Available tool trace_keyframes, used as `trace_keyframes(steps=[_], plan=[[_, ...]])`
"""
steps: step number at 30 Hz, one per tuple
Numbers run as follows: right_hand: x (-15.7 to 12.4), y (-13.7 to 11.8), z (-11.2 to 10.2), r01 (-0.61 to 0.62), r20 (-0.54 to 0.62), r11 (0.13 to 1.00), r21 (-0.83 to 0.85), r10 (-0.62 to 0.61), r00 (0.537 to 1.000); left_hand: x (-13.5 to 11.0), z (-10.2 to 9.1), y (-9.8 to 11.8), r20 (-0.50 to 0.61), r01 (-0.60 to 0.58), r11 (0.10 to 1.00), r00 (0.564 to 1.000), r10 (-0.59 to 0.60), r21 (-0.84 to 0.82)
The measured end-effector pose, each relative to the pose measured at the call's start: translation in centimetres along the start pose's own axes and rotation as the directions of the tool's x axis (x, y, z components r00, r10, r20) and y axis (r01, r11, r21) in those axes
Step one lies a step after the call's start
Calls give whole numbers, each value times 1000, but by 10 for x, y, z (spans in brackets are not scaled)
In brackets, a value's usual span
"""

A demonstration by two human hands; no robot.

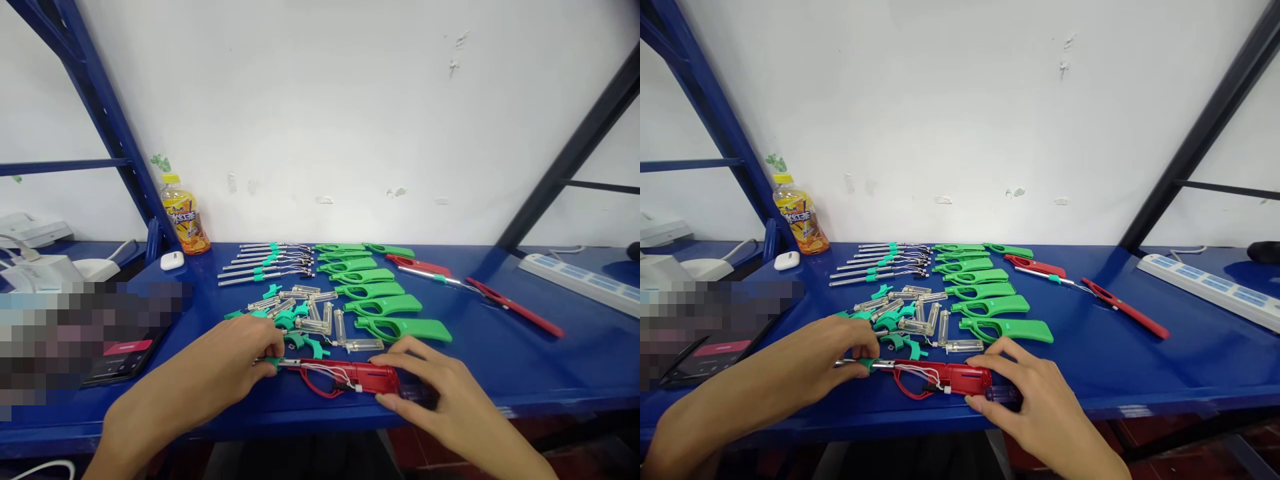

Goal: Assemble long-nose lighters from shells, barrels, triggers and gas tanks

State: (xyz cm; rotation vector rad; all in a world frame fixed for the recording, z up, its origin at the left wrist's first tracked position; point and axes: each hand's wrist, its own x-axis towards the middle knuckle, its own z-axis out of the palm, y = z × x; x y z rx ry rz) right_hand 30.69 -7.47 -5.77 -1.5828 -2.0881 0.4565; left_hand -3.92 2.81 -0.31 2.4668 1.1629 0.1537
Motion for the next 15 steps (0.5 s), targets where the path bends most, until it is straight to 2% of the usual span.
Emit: trace_keyframes(steps=[9,15], plan=[[0,-1,-1,-12,26,1000,5,12,1000,1,2,-3,51,-54,998,997,55,-22],[0,-2,-2,-6,4,1000,-17,6,1000,-1,2,-7,76,-73,997,995,72,-1]])
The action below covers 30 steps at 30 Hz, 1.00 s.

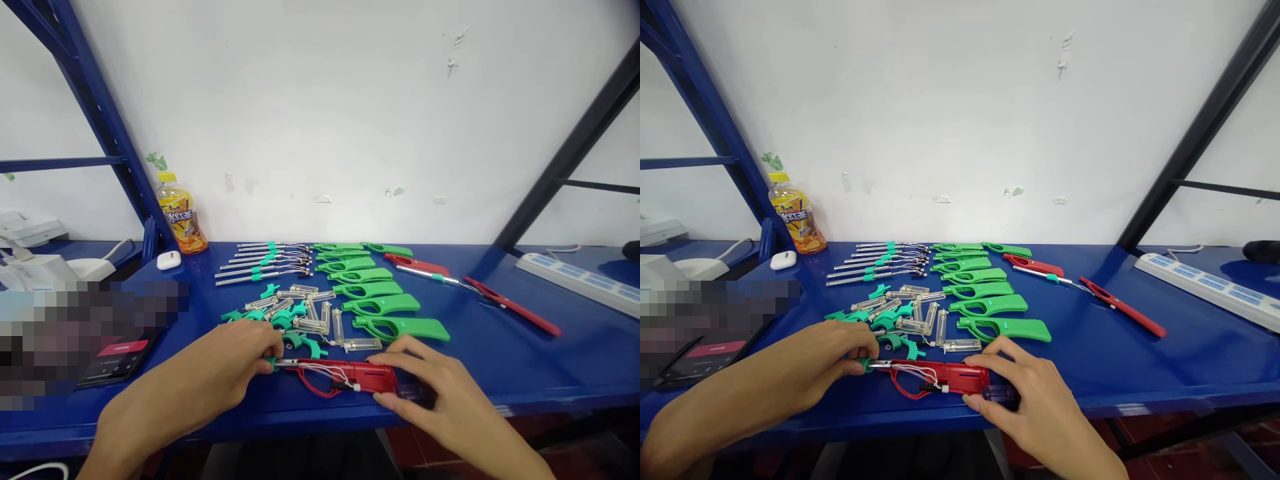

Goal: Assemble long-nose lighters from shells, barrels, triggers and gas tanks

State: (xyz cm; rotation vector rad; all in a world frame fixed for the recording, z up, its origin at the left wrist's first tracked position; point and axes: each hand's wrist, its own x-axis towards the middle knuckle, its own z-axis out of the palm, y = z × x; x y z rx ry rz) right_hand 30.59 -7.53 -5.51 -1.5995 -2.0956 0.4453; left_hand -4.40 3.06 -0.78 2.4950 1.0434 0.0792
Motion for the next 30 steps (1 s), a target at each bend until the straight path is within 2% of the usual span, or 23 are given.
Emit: trace_keyframes(steps=[7,13,18,21,27,30], plan=[[0,0,1,-3,17,1000,9,3,1000,-3,-1,2,-26,-26,1000,999,26,9],[0,1,0,3,1,1000,4,-3,1000,-4,-4,6,-46,8,1000,999,-9,-30],[1,0,1,15,-17,1000,-10,-15,1000,-3,-6,7,-56,-63,997,997,60,-48],[1,-1,1,30,-34,999,-15,-31,999,-2,-6,8,-57,-63,997,996,61,-39],[-1,0,1,25,-29,999,-29,-26,999,3,-4,17,-88,-59,998,994,58,-7],[-1,0,1,18,-13,1000,-22,-18,1000,6,-6,23,-63,-54,998,997,52,-34]])
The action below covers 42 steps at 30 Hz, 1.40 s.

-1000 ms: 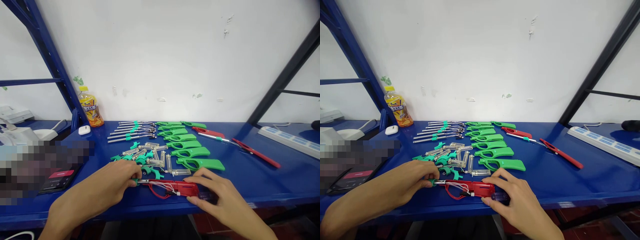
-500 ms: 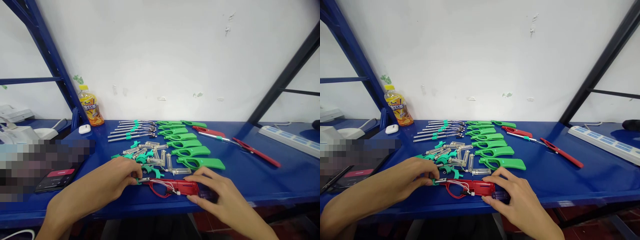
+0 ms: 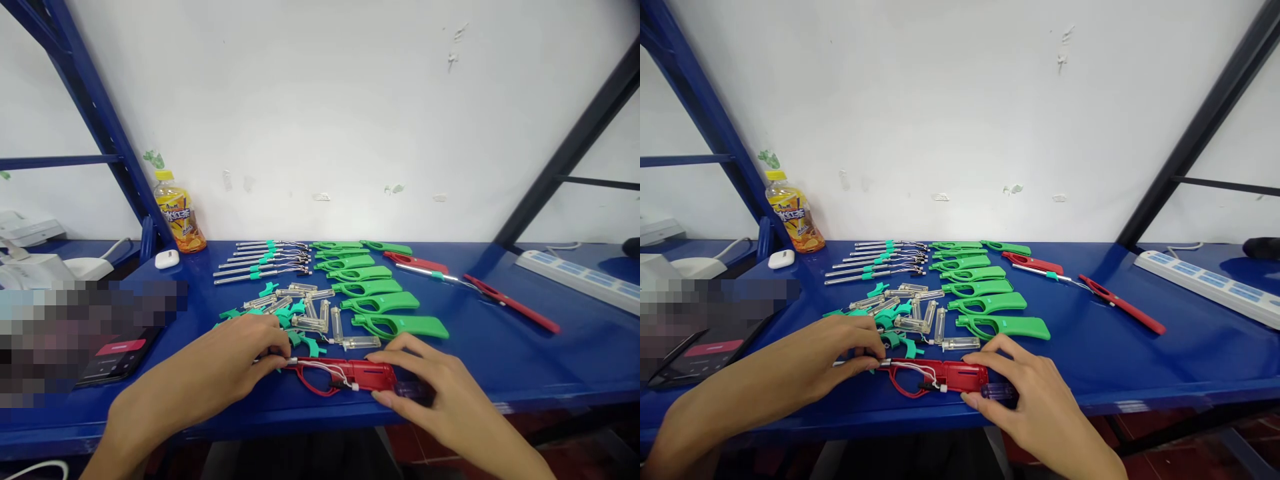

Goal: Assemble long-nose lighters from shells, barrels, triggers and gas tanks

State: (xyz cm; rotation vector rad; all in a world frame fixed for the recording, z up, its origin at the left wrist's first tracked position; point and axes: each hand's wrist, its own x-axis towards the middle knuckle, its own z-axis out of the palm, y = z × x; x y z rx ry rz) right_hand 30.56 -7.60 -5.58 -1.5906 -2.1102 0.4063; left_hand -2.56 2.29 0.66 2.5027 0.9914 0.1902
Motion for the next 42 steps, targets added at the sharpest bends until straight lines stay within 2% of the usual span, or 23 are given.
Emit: trace_keyframes(steps=[7,16,33,42], plan=[[1,-1,-1,-1,9,1000,16,1,1000,6,-2,5,0,23,1000,1000,-23,-18],[1,-1,-2,7,5,1000,24,-7,1000,1,1,8,-7,68,997,998,-68,21],[1,-1,0,-12,25,999,40,11,1000,10,-6,10,38,54,998,998,-53,-23],[1,-3,-1,-9,32,999,49,8,999,8,-3,-7,32,-3,998,999,5,-61]])
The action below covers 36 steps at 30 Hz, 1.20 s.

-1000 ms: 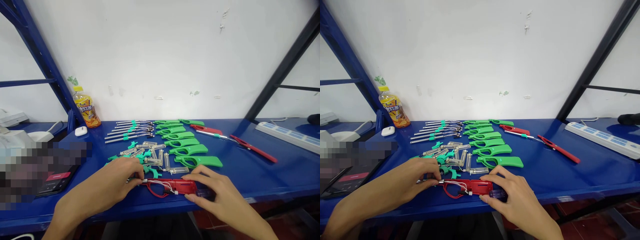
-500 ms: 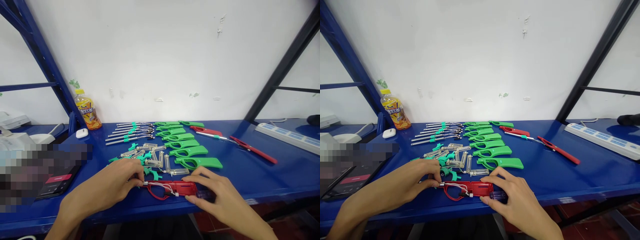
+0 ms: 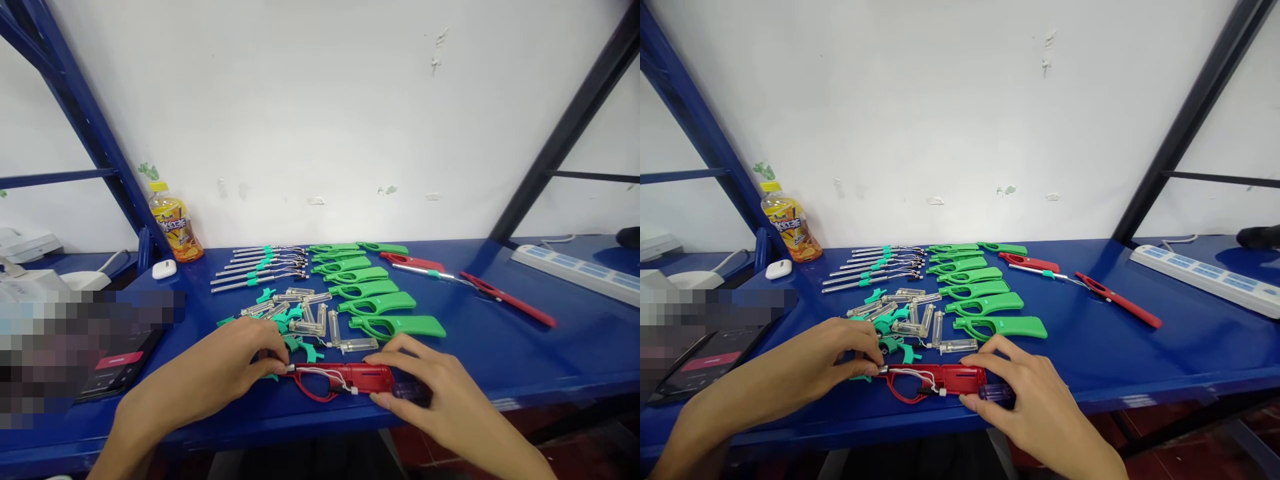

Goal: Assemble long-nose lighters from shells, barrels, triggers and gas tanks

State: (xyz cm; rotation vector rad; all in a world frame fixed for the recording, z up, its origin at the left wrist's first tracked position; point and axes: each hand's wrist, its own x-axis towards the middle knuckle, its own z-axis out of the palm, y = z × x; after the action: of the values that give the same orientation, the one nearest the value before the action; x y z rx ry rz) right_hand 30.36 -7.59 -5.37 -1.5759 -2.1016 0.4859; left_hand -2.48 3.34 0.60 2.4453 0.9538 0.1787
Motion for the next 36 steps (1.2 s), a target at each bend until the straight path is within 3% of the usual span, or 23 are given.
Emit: trace_keyframes(steps=[15,28,36], plan=[[0,4,3,-2,-12,1000,-12,1,1000,2,-3,9,44,88,995,995,-86,-37],[-1,7,4,3,-26,1000,-17,-4,1000,6,-4,17,27,-90,996,996,90,0],[0,6,4,19,-20,999,-33,-20,1000,5,-3,14,46,-57,998,997,57,-11]])
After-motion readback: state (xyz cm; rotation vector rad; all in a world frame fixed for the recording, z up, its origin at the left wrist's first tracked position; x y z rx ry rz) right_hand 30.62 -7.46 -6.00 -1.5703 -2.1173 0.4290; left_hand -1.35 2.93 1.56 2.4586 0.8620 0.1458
